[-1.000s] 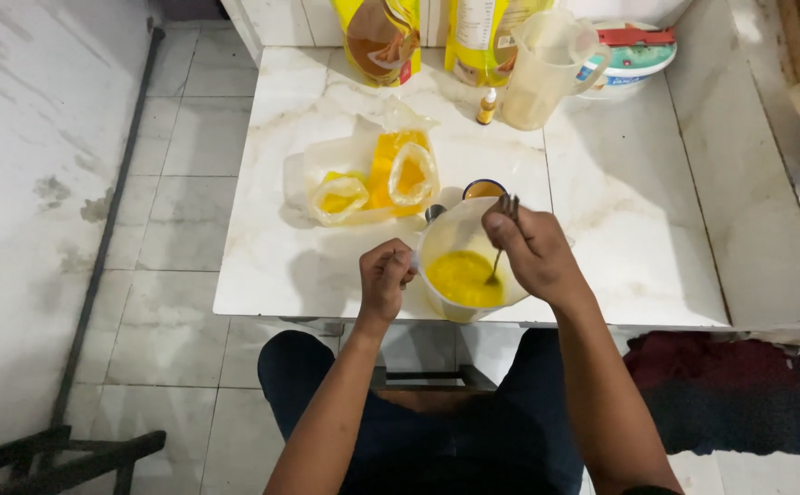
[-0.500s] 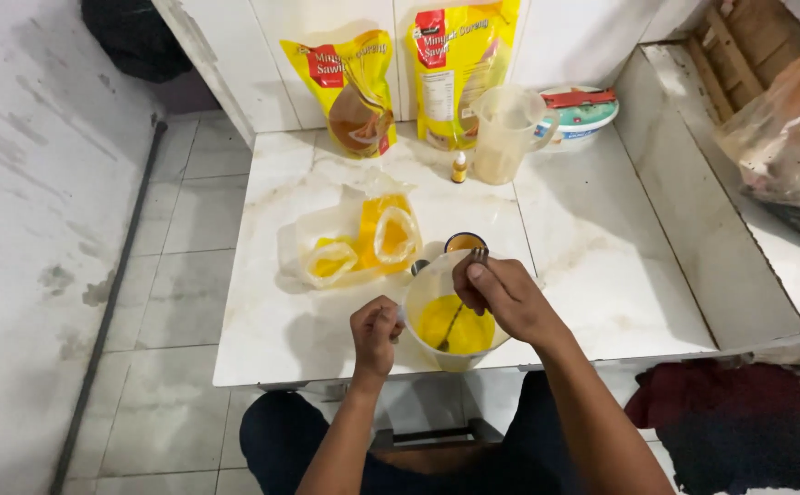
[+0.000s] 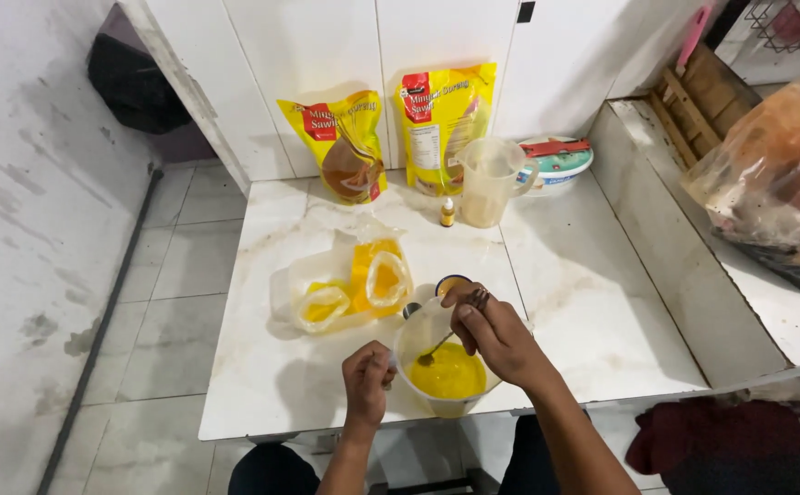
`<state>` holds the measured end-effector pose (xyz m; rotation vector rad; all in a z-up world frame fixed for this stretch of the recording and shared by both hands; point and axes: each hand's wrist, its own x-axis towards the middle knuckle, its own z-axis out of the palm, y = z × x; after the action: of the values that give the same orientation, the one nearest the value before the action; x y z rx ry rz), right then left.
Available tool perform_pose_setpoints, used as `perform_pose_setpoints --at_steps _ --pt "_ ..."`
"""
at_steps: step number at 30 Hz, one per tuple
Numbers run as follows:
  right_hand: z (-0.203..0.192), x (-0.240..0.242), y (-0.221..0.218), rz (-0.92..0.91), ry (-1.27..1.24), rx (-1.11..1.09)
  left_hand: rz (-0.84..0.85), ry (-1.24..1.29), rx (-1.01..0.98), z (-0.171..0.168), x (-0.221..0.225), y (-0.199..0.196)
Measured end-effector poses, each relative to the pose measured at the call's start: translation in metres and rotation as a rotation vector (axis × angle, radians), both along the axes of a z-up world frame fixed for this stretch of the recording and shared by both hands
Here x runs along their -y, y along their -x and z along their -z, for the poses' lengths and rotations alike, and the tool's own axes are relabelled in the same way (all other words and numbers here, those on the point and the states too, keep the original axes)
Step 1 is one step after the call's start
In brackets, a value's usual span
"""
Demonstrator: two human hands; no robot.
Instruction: Stirring a yellow liquid in a container using a fork and pouring additional liquid from a small cup.
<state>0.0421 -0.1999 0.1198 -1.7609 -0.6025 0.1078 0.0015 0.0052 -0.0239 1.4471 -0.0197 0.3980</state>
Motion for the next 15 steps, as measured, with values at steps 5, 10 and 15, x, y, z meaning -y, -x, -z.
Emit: perform_pose_setpoints --at_steps 5,10,15 --pt "-0.004 0.0 0.001 -0.11 -0.087 -0.03 0.019 0.019 -0.002 -0.003 0.001 0.001" --pt "0.001 -0.001 -0.001 -0.06 -0.01 0.026 0.053 0.065 0.019 -0.002 0.001 0.001" --pt "0.01 0.002 -0.007 -0.04 0.131 0.058 0.011 0.039 -0.053 -0.003 0.001 0.0"
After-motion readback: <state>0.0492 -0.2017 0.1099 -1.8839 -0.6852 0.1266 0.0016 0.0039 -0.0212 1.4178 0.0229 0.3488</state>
